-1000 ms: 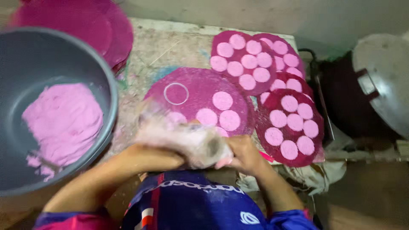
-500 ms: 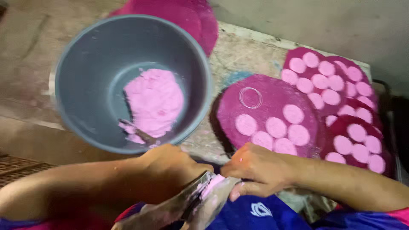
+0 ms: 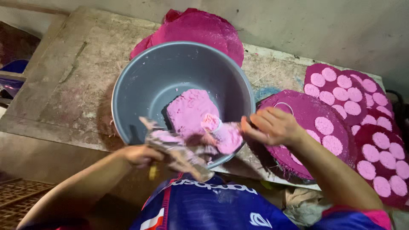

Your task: The person scoops pink dough from a large basin into a handheld metal mold, presses the mold to deposit round dough discs onto magenta boards, and uses a small ring to shape and release each disc, repeating the cycle across the boards.

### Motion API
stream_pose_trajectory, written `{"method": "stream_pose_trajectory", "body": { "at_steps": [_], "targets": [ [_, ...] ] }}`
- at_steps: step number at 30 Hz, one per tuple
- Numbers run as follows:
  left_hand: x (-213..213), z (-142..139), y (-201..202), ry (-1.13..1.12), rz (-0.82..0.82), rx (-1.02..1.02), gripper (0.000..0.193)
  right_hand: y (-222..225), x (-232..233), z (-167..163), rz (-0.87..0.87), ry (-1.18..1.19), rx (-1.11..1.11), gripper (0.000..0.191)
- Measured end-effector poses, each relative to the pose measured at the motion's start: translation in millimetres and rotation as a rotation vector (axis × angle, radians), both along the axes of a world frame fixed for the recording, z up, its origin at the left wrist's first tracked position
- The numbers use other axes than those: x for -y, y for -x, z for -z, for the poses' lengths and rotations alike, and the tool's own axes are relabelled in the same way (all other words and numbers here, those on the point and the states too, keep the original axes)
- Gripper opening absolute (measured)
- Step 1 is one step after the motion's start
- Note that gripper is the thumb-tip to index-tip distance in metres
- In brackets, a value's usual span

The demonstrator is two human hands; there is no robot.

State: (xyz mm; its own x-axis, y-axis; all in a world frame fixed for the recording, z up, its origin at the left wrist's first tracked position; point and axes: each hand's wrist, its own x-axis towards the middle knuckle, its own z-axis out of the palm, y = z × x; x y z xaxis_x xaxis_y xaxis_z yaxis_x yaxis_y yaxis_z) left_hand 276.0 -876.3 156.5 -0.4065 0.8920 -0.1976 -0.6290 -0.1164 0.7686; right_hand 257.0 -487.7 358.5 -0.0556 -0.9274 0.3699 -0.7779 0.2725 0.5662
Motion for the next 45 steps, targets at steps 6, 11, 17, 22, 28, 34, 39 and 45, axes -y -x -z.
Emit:
{"method": "stream_pose_trajectory", "body": {
  "at_steps": [6, 11, 17, 22, 28, 34, 39, 45],
  "targets": [
    [-36.9, -8.9, -17.3, 0.146, -0.329, -0.129, 0.024, -0.7, 44.2, -2.2, 0.134, 0.287, 0.294, 0.036],
    [-29.5, -29.6, -16.4, 0.232, -0.384, -0.105, 0.024, -33.5, 56.9, -3.1, -0.001, 0.418, 0.413, 0.046],
    [-26.1, -7.3, -9.8, 0.299, -0.449, -0.133, 0.022, -43.8, 68.1, -4.3, 0.082, 0.303, 0.49, 0.058],
    [-16.3, 7.1, -0.3, 0.374, -0.573, -0.07, 0.019, -23.9, 82.6, 4.4, 0.195, 0.23, 0.408, 0.07],
    [23.1, 0.4, 25.0, 0.434, -1.031, -0.528, 0.023, 18.6, 108.3, 60.7, 0.434, 0.571, 0.969, 0.044],
    [27.5, -0.1, 36.9, 0.523, -1.376, -1.004, 0.018, 23.0, 170.3, 183.2, 0.866, -0.449, 1.25, 0.034],
    [27.0, -0.9, 33.9, 0.632, -1.404, -1.044, 0.023, 68.6, 134.2, 175.9, 0.645, -0.476, 0.998, 0.03],
    [25.6, -0.4, 35.1, 0.568, -1.39, -0.992, 0.026, 58.0, 118.0, 165.2, 0.694, -0.657, 0.919, 0.038]
  ]
}}
